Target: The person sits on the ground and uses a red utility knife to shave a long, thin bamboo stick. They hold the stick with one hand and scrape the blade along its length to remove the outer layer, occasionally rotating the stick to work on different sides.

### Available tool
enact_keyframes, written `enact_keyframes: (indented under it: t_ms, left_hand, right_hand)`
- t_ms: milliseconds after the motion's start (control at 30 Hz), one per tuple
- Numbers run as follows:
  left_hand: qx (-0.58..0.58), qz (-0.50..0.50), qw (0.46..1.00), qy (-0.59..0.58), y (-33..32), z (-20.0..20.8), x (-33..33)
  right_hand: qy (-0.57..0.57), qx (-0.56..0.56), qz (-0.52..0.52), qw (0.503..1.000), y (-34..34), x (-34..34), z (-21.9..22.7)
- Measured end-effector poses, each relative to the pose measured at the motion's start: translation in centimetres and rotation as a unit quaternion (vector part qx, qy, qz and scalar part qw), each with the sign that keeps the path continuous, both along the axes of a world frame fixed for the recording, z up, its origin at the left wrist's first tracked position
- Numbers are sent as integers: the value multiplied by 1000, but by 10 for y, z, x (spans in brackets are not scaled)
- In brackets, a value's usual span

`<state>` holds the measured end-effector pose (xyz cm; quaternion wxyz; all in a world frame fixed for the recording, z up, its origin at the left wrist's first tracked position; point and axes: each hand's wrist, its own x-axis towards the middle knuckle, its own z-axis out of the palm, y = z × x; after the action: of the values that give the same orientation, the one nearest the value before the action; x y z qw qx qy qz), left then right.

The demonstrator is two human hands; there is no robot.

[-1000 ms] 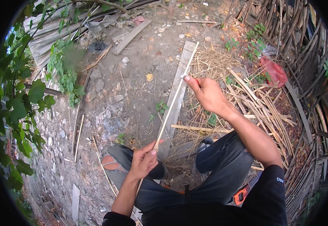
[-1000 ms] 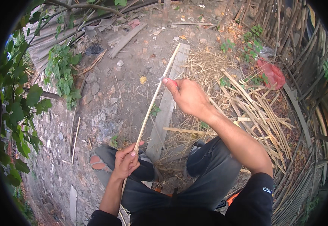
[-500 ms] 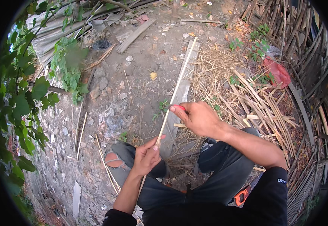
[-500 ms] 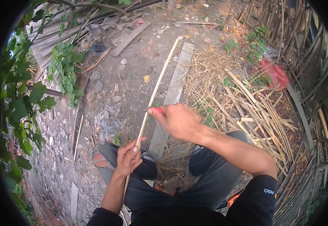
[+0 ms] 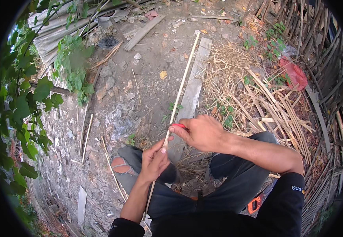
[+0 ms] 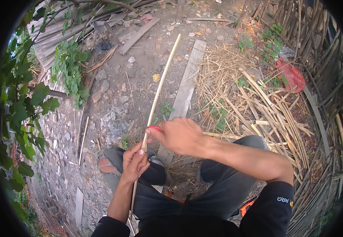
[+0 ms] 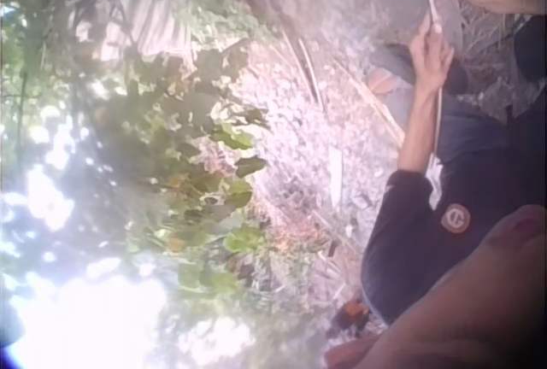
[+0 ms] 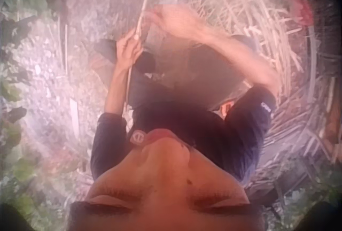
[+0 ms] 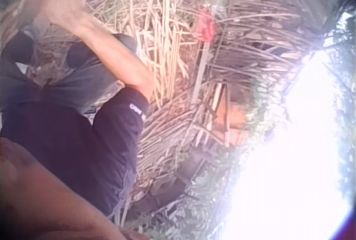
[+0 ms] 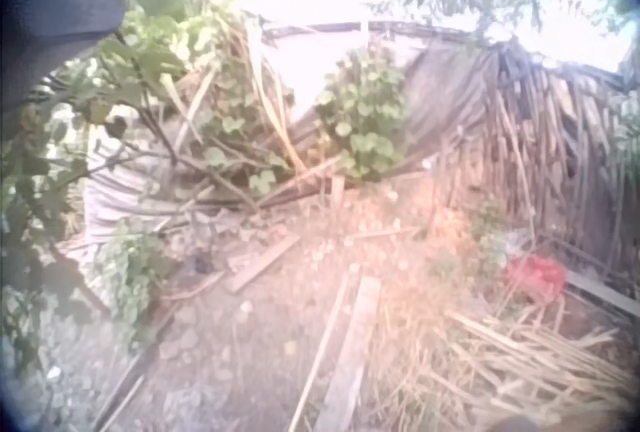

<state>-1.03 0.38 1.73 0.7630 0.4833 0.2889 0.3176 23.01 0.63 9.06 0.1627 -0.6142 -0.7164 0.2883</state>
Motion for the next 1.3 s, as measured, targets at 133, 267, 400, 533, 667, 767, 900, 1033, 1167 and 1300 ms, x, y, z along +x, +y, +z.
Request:
enact_keyframes:
  t_ms: [133,267,400,533,667,767,900,1033,1167,1300]
  left_hand:
    - [-21,-16,1000,-8,0,6,1]
    - [-19,-18,999,-19,-1,4,1]
    - [-10,-14,1000,-1,-1,5,1]
    - [-16,-12,1000,-18,0,2,4]
    - [-32,-4,999,-39,-2,-1,-4]
    - [-39,-16,998,-41,0,1,-3]
    - [7,-12,1000,-21,0,2,2]
    - [75,42,996,34,-4,-7,8]
    - [92,45,992,68,-5,-3,8]
    - [103,57,989,85,-5,-6,11]
  right_hand:
    - [36,14,-54,998,8,10,1]
    - [55,43,23,997,-11,-3,-17]
    - [41,9,-58,997,13,14,-2]
    - [49,44,2,998,-4,5,-12]
    - [67,13,41,997,-9,-6,-17]
    - [153,-60,46,985,-5,0,-22]
    - [262,-139,8,955,8,9,-20]
    - [293,-70,-25,953,6,6,-26]
    - [309,-88,-43,946,1,0,-26]
    - [339,-53,-40,939,0,-4,-39]
